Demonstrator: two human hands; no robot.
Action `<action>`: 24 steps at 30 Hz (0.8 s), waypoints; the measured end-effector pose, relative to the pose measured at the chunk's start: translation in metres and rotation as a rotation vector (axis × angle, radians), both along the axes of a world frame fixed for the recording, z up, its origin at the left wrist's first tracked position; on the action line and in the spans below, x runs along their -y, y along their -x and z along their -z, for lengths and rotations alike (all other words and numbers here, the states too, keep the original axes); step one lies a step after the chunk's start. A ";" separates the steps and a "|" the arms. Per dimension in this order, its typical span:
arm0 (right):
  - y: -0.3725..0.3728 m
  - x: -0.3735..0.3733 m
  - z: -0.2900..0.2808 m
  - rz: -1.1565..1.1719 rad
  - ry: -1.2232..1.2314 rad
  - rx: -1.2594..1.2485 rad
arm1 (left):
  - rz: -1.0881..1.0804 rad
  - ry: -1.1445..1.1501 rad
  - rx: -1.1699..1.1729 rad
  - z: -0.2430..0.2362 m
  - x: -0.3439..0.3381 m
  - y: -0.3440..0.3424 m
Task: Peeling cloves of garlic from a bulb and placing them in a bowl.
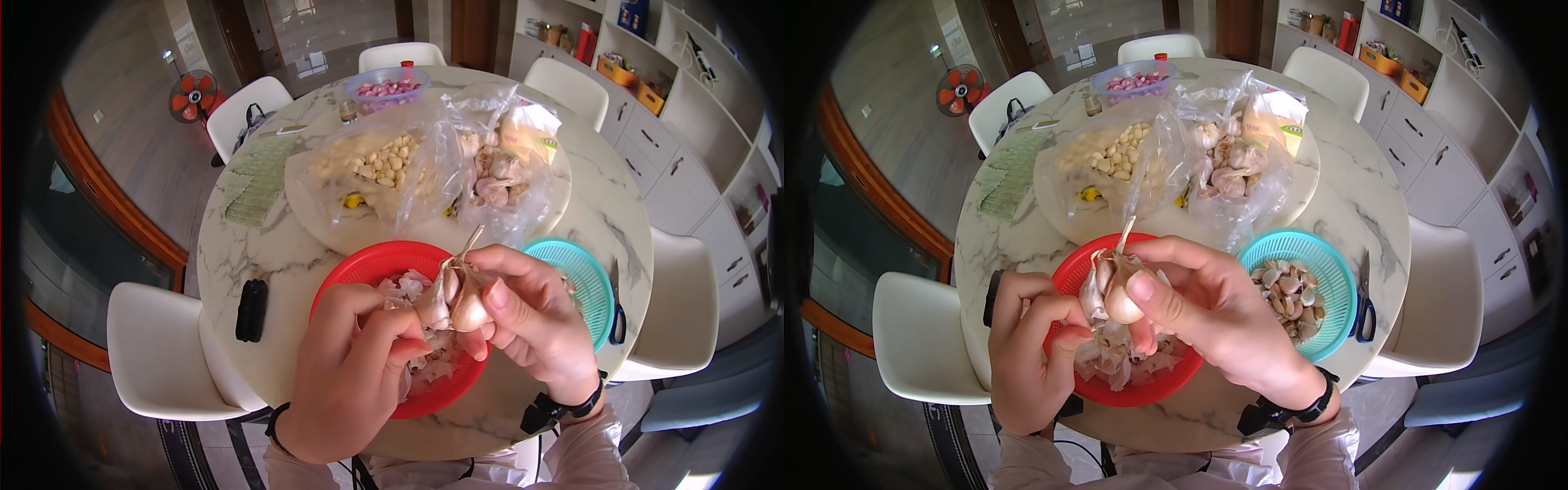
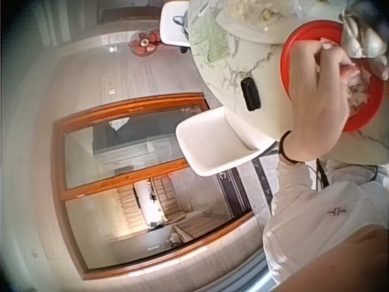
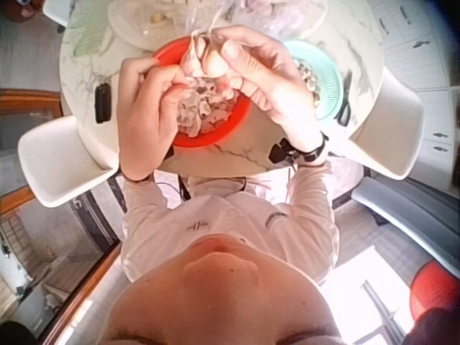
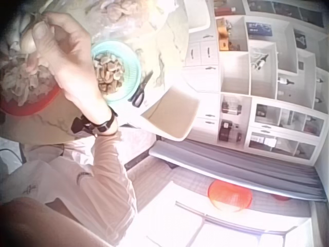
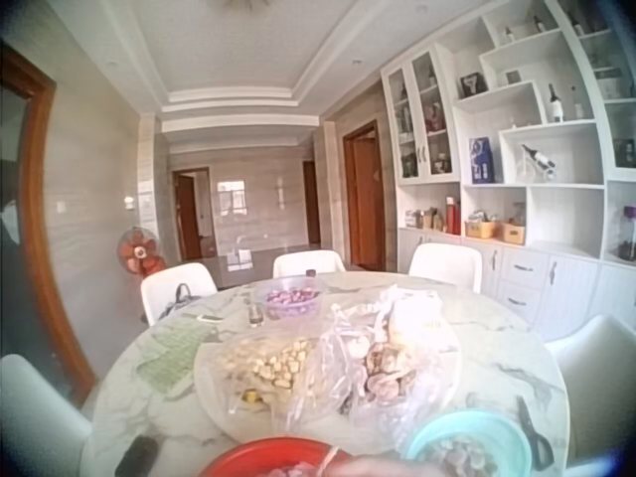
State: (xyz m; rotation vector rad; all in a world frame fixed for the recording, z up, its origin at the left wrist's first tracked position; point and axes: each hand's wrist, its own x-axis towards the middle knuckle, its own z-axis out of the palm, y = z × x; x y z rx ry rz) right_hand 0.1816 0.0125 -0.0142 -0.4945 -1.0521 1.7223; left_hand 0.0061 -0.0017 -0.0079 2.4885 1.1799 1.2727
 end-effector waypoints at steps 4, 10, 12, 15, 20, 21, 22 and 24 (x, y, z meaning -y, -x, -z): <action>-0.006 0.000 -0.001 0.000 0.002 -0.021 | -0.092 0.140 0.035 -0.005 0.003 -0.002; -0.004 0.001 -0.006 0.032 0.027 0.119 | -0.153 0.098 -0.100 -0.004 -0.005 0.011; -0.005 0.002 -0.007 0.055 0.007 0.169 | -0.154 -0.075 -0.241 -0.003 -0.009 0.010; -0.001 0.005 -0.007 0.041 -0.046 0.137 | -0.035 0.090 -0.023 -0.005 -0.005 0.002; 0.002 0.005 0.003 -0.023 -0.258 0.107 | 0.098 0.134 -0.115 -0.005 -0.002 0.001; 0.001 0.004 0.003 -0.023 -0.257 0.107 | 0.134 0.156 -0.119 -0.006 -0.002 0.001; -0.001 0.004 0.002 -0.052 -0.298 0.127 | 0.136 0.156 -0.118 -0.006 -0.003 0.000; -0.003 0.006 0.002 -0.033 -0.406 0.176 | 0.254 0.159 -0.039 -0.005 -0.005 0.000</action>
